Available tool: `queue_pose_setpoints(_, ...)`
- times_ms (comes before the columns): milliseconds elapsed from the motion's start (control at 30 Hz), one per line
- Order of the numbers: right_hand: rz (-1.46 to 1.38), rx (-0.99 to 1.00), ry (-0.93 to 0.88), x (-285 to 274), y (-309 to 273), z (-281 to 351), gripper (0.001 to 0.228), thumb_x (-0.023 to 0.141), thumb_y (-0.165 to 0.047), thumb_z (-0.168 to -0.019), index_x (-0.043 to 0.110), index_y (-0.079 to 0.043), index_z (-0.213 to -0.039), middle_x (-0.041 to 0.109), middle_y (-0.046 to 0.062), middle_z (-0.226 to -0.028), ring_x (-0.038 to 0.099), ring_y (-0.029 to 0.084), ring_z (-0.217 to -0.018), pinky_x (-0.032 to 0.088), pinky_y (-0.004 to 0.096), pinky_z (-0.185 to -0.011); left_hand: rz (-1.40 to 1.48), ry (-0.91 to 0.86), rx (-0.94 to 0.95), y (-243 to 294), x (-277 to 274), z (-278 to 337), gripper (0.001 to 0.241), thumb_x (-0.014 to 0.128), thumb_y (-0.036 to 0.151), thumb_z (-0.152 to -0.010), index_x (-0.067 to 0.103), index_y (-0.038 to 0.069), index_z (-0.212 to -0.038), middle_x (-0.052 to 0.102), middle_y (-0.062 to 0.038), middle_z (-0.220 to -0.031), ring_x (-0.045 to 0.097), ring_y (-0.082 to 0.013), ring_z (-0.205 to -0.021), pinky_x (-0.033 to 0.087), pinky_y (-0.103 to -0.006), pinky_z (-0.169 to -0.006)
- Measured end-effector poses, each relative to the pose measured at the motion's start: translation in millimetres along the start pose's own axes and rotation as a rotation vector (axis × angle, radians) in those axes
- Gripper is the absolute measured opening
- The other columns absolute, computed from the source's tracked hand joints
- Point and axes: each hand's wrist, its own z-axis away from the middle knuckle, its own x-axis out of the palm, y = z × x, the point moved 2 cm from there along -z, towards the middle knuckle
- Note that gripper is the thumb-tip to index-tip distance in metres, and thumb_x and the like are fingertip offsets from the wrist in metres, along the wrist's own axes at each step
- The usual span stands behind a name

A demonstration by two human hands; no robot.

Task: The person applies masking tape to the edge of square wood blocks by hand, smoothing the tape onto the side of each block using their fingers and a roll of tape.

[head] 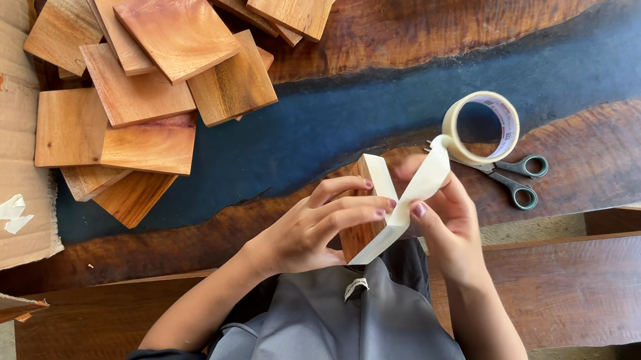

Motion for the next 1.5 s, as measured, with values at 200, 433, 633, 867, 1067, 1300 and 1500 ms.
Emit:
queue_pose_setpoints(200, 0.132, -0.065, -0.086, -1.4, -13.0, 4.1, 0.028, 0.065, -0.004, -0.091, 0.053, 0.010, -0.112, 0.058, 0.033, -0.110, 0.063, 0.037, -0.103, 0.055, 0.046, -0.084, 0.000, 0.023, 0.027, 5.0, -9.5, -4.5, 0.068, 0.091, 0.009, -0.076, 0.059, 0.019, -0.136, 0.064, -0.010, -0.137, 0.055, -0.0371, -0.126, 0.055, -0.0467, -0.106)
queue_pose_setpoints(433, 0.363, -0.166, -0.190, 26.4, -46.5, -4.3, 0.024, 0.067, -0.002, -0.093, 0.058, 0.007, -0.113, 0.062, 0.026, -0.111, 0.057, 0.031, -0.106, 0.050, 0.043, -0.088, 0.023, 0.014, -0.008, 11.7, -20.9, -13.2, 0.070, 0.092, 0.012, -0.076, 0.057, 0.012, -0.137, 0.066, -0.012, -0.136, 0.060, -0.0385, -0.126, 0.057, -0.0455, -0.102)
queue_pose_setpoints(633, 0.499, -0.223, -0.217, 15.2, -46.3, -6.7, 0.025, 0.072, 0.002, -0.089, 0.062, 0.008, -0.111, 0.066, 0.022, -0.108, 0.059, 0.027, -0.101, 0.050, 0.045, -0.091, 0.035, 0.005, 0.010, 13.8, -25.1, -18.3, 0.062, 0.091, 0.010, -0.076, 0.062, 0.015, -0.130, 0.066, -0.012, -0.132, 0.062, -0.0405, -0.124, 0.059, -0.0470, -0.099)
queue_pose_setpoints(867, 0.543, -0.254, -0.259, 23.1, -53.4, -13.0, 0.022, 0.067, 0.005, -0.091, 0.061, 0.008, -0.111, 0.067, 0.022, -0.107, 0.059, 0.029, -0.101, 0.050, 0.047, -0.091, 0.004, -0.015, -0.008, 14.9, -34.7, -23.1, 0.056, 0.089, 0.006, -0.073, 0.069, 0.016, -0.125, 0.065, -0.010, -0.131, 0.061, -0.0385, -0.123, 0.059, -0.0430, -0.098)
queue_pose_setpoints(1067, 0.588, -0.295, -0.299, 26.9, -43.8, -19.2, 0.030, 0.072, 0.006, -0.088, 0.059, 0.007, -0.116, 0.067, 0.020, -0.111, 0.060, 0.033, -0.105, 0.051, 0.047, -0.093, 0.003, -0.077, -0.025, 10.7, -35.0, -23.5, 0.076, 0.091, 0.008, -0.061, 0.065, 0.020, -0.131, 0.063, -0.008, -0.130, 0.060, -0.0350, -0.120, 0.059, -0.0428, -0.098)
queue_pose_setpoints(1300, 0.431, -0.226, -0.161, 7.8, -5.3, -12.9, 0.044, 0.075, 0.009, -0.085, 0.051, 0.010, -0.122, 0.061, 0.024, -0.118, 0.058, 0.029, -0.111, 0.051, 0.046, -0.097, 0.029, -0.101, -0.121, 3.6, -33.8, -20.3, 0.086, 0.093, 0.021, -0.054, 0.064, 0.018, -0.134, 0.064, -0.003, -0.130, 0.060, -0.0303, -0.119, 0.061, -0.0389, -0.093)
queue_pose_setpoints(1500, 0.141, -0.138, 0.033, 21.5, 14.4, -15.9, 0.039, 0.079, 0.009, -0.083, 0.052, 0.006, -0.112, 0.064, 0.017, -0.097, 0.069, 0.021, -0.087, 0.059, 0.033, -0.073, 0.101, -0.085, -0.200, -2.2, -34.7, -12.6, 0.096, 0.097, 0.030, -0.049, 0.063, 0.010, -0.136, 0.065, -0.005, -0.130, 0.060, -0.0290, -0.118, 0.061, -0.0390, -0.092)
